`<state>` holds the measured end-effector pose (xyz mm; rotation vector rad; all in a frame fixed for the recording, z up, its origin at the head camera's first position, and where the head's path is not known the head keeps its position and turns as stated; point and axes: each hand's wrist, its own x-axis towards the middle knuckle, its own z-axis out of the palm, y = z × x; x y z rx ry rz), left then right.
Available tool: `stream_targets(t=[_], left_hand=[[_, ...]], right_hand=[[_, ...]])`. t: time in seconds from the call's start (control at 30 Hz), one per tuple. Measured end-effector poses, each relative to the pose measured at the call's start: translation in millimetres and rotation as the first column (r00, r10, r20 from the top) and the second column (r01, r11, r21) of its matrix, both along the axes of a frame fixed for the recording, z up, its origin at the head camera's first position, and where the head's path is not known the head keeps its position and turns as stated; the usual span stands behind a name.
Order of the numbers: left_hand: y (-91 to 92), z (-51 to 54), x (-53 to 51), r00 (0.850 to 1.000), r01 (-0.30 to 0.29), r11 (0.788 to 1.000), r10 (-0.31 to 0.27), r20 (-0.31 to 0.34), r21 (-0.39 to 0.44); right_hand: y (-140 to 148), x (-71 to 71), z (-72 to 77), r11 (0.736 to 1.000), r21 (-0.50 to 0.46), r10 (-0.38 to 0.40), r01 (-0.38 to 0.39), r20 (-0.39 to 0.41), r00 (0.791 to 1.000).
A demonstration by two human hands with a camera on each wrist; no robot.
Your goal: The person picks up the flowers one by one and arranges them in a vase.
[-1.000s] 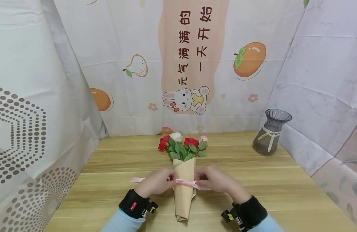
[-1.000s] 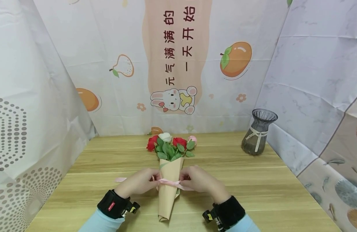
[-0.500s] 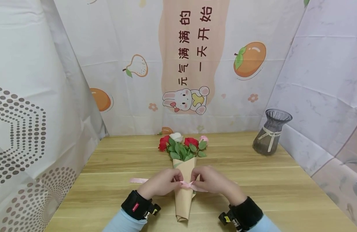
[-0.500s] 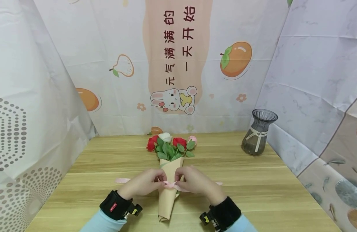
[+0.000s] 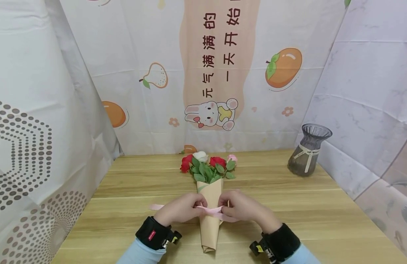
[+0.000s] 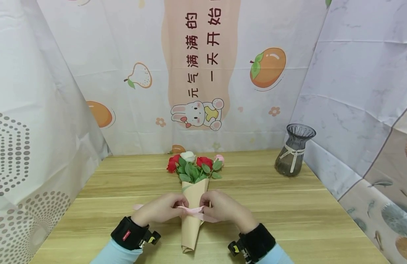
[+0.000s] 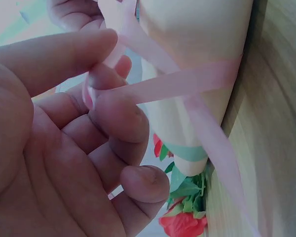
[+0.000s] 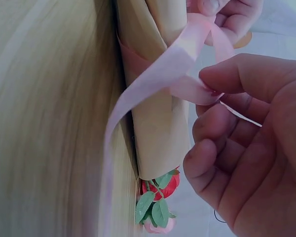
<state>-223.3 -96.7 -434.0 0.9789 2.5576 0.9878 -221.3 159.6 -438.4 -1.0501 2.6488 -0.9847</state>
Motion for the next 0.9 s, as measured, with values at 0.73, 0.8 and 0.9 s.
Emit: stream_targets(t=[0.73, 0.8, 0.9], left_hand=[[-20.7, 12.5, -2.3, 0.999, -0.020, 0.999, 0.021, -0.024, 0.037], [-21.5, 13.3, -2.4, 1.000, -0.022, 0.999, 0.023, -0.019, 0.041], [-22.3, 14.6, -2.3, 1.000, -0.025, 0.998, 0.025, -0.002, 0.051]], right_hand=[[20.9, -2.3, 6.6, 0.998, -0.061, -0.007, 0.005, -0.040, 0.999], [22.5, -2.7, 6.5, 0.997, -0.071, -0.005, 0.003, -0.024, 1.000], [24.2, -3.9, 6.0, 0.994, -0.111, -0.004, 0.006, 0.018, 1.000]])
